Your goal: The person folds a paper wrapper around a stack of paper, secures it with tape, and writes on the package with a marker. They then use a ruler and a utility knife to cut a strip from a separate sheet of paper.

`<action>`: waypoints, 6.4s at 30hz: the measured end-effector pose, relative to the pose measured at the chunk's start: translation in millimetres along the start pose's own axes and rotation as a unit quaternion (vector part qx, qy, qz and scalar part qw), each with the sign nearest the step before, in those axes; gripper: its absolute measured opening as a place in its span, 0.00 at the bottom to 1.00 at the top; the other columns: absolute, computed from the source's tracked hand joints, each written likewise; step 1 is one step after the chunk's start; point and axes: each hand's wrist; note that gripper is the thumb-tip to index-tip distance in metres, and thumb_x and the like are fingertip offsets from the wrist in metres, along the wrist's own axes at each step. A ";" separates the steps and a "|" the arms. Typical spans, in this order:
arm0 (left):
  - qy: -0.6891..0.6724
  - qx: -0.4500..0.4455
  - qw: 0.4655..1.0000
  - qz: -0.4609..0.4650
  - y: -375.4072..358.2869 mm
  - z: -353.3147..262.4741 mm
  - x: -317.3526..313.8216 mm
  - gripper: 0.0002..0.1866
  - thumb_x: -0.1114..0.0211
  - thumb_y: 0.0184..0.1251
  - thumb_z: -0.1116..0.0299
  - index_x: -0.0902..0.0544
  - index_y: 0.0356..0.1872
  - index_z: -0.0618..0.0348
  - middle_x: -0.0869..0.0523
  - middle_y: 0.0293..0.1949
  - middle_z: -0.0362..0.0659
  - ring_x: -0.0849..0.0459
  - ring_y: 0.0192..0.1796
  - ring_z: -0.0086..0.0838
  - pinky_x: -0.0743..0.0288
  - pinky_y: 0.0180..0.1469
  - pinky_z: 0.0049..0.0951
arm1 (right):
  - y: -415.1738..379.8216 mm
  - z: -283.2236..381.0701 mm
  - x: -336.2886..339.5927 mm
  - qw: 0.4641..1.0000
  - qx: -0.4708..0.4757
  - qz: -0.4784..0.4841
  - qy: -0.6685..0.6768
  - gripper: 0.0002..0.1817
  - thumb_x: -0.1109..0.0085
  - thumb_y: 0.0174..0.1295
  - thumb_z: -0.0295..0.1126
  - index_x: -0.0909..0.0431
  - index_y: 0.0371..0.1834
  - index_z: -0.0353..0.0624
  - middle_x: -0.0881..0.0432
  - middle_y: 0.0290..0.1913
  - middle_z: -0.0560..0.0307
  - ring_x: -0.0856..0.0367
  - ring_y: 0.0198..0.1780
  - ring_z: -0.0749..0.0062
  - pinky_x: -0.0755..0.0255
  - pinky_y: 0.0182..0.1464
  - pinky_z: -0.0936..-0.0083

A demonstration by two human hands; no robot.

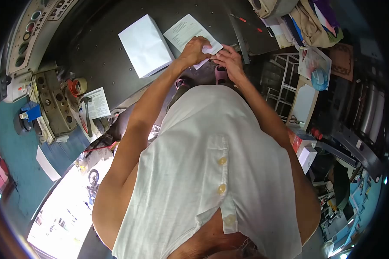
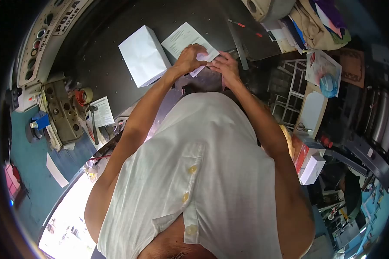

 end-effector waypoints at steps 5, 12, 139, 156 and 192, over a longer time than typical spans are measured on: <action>-0.005 -0.002 1.000 -0.003 -0.7 3.2 -2.7 0.21 0.22 0.48 0.62 0.13 0.44 0.57 0.16 0.54 0.46 0.20 0.58 0.45 0.29 0.64 0.39 | -1.1 0.5 -0.5 1.000 -0.007 0.008 0.000 0.25 0.41 0.66 0.19 0.35 0.66 0.35 0.18 0.55 0.44 0.14 0.49 0.62 0.17 0.52 0.74; -0.004 -0.004 1.000 -0.009 -1.6 0.2 -0.4 0.20 0.21 0.46 0.64 0.11 0.43 0.58 0.16 0.55 0.47 0.20 0.58 0.46 0.27 0.64 0.38 | -0.5 0.0 -1.8 1.000 0.003 0.010 0.001 0.30 0.35 0.60 0.19 0.34 0.66 0.33 0.18 0.54 0.42 0.14 0.48 0.63 0.17 0.51 0.73; 0.140 -0.218 0.931 -0.257 -28.1 -146.5 26.3 0.16 0.28 0.41 0.79 0.22 0.34 0.58 0.15 0.43 0.42 0.16 0.43 0.37 0.23 0.41 0.34 | 31.4 103.9 202.7 0.971 0.018 -0.235 0.037 0.12 0.34 0.62 0.26 0.23 0.46 0.35 0.18 0.35 0.52 0.15 0.32 0.65 0.19 0.35 0.71; 0.096 -0.324 0.922 -0.190 -55.8 -95.2 52.0 0.19 0.27 0.42 0.84 0.20 0.37 0.57 0.15 0.44 0.42 0.15 0.48 0.40 0.22 0.43 0.35 | -24.0 65.7 131.8 0.942 0.165 -0.292 -0.005 0.34 0.30 0.61 0.29 0.40 0.64 0.31 0.22 0.51 0.39 0.16 0.49 0.58 0.16 0.48 0.66; 0.020 -0.621 0.778 0.096 -199.3 -139.4 -0.1 0.12 0.29 0.47 0.77 0.22 0.32 0.56 0.16 0.44 0.39 0.19 0.43 0.38 0.22 0.43 0.35 | -373.5 -256.7 -79.2 0.900 0.135 -0.242 0.336 0.29 0.46 0.73 0.49 0.26 0.62 0.33 0.19 0.58 0.44 0.20 0.60 0.59 0.25 0.60 0.63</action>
Point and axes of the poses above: each hand's wrist, its own y-axis towards the middle knuckle, its own x-axis out of the back of the hand, z = x × y
